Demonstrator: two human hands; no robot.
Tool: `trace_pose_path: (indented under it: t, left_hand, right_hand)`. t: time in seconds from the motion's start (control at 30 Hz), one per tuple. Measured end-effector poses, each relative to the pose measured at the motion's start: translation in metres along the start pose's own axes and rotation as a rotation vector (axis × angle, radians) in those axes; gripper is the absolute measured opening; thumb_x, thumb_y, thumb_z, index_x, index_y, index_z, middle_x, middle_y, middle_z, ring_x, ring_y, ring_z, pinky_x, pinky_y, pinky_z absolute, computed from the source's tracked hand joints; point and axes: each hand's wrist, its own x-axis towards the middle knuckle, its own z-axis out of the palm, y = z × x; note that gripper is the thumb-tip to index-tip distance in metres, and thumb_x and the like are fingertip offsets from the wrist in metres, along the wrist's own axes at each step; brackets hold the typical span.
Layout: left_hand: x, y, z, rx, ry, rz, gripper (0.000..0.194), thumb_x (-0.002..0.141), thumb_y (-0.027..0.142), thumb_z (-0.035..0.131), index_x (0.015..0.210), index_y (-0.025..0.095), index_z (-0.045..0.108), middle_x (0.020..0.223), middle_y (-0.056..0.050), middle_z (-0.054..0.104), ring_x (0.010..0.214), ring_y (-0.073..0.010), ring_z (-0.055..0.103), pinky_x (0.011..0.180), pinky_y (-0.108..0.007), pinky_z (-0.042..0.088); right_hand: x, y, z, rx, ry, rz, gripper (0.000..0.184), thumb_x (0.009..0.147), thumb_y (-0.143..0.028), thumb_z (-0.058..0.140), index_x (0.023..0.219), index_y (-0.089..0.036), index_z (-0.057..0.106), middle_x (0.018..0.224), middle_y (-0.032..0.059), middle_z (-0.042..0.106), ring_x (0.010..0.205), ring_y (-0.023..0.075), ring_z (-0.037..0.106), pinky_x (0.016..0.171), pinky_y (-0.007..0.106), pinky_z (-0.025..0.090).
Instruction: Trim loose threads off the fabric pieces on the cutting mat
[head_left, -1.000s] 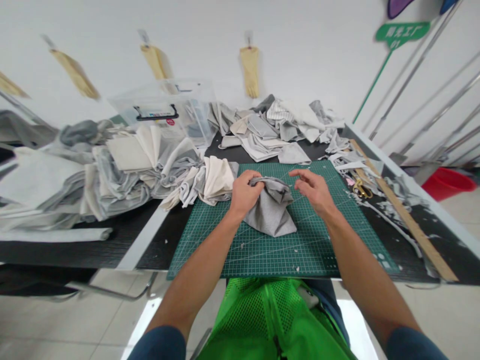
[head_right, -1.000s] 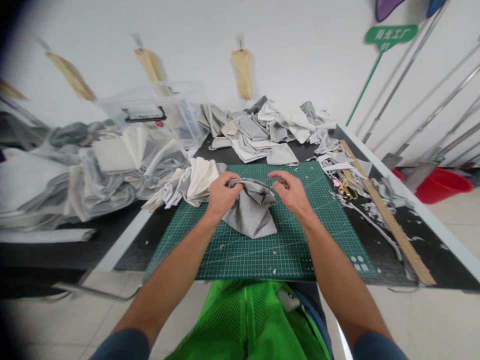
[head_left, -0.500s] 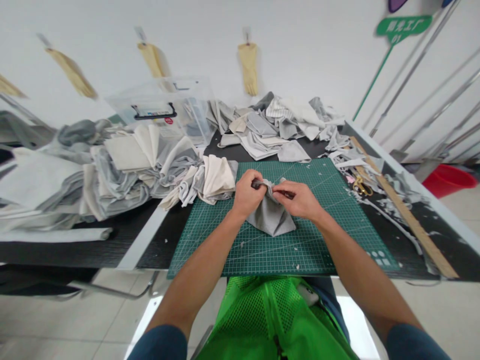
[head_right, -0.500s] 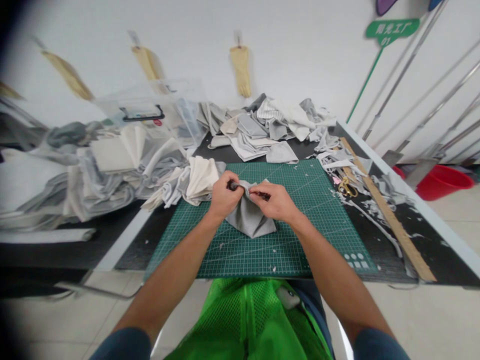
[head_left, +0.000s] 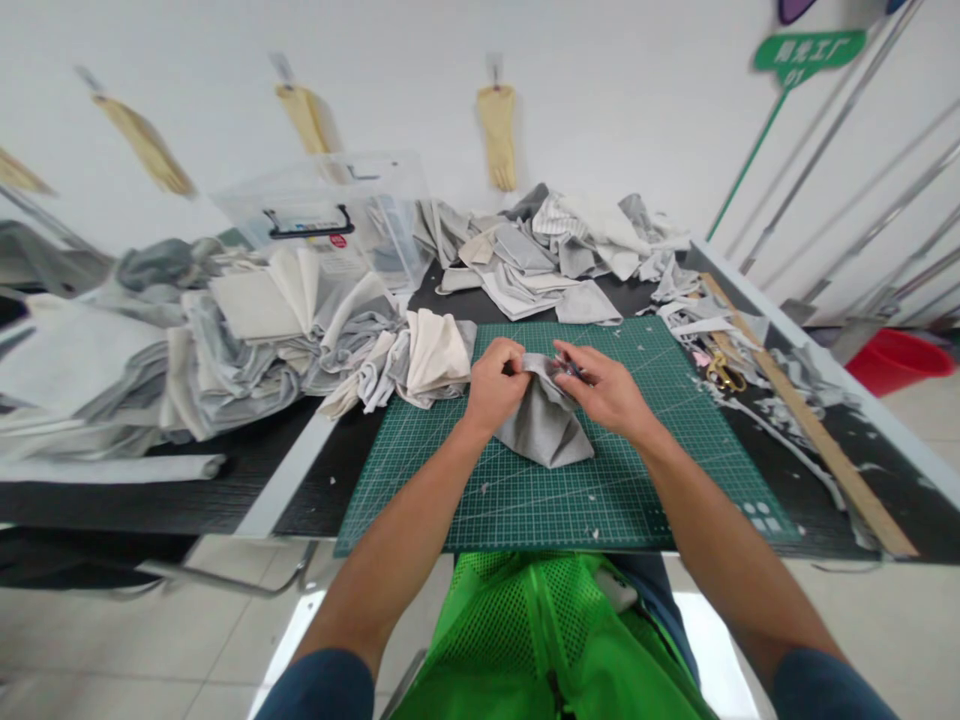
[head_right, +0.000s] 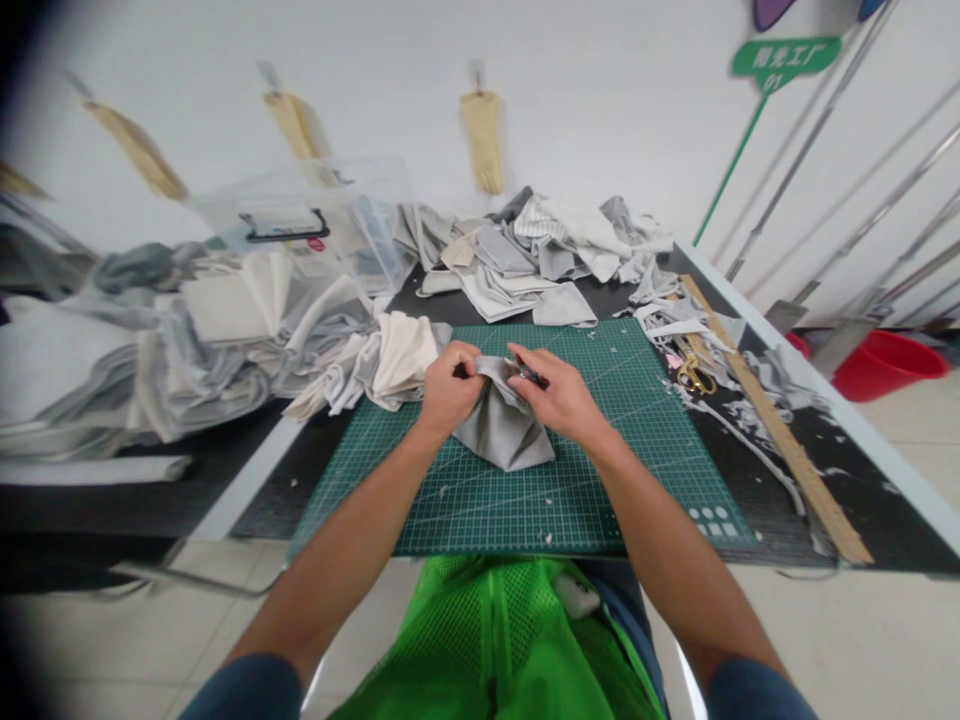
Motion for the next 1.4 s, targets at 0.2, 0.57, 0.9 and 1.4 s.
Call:
trace_pose_path:
  t: [0.2,0.57,0.9,1.4]
  left_hand:
    - [0.0,-0.001,0.0,0.011,-0.009,-0.015,0.027,0.072,0.001,0.059,0.069,0.022,0.041,0.08,0.001,0.061,0.077,-0.0141,0.057,0.072,-0.028,0.045]
    - [-0.001,-0.004,0.001,0.014,0.01,0.008,0.028,0.072,0.0,0.058,0.069,0.022,0.041,0.081,0.0,0.06,0.079,-0.0144,0.058,0.073,-0.028,0.045]
    - [-0.002,-0.002,0.0,0.066,0.01,0.075,0.029,0.071,-0.002,0.058,0.069,0.022,0.041,0.08,0.0,0.059,0.079,-0.0148,0.057,0.072,-0.029,0.045]
    - [-0.002,0.002,0.0,0.084,0.012,0.053,0.028,0.073,0.001,0.059,0.069,0.022,0.041,0.079,0.0,0.058,0.079,-0.0151,0.056,0.072,-0.029,0.045]
  right_hand:
    - [-0.003,-0.007,-0.001,-0.068,0.007,0.027,0.045,0.092,-0.037,0.067,0.136,-0.026,0.065,0.126,0.0066,0.073,0.109,0.0249,0.071,0.098,0.04,0.056]
    - [-0.001,-0.016,-0.002,-0.075,0.031,-0.116,0.026,0.092,-0.034,0.069,0.115,-0.024,0.077,0.109,0.0088,0.075,0.099,0.0219,0.07,0.09,0.038,0.057]
    - [-0.002,-0.014,0.003,-0.081,0.047,-0.095,0.023,0.091,-0.032,0.069,0.111,-0.023,0.078,0.103,0.0084,0.076,0.097,0.0223,0.07,0.087,0.037,0.057]
    - [-0.002,-0.016,0.006,-0.052,0.063,-0.046,0.023,0.091,-0.035,0.07,0.109,-0.024,0.079,0.103,0.0079,0.076,0.096,0.0221,0.07,0.087,0.038,0.058]
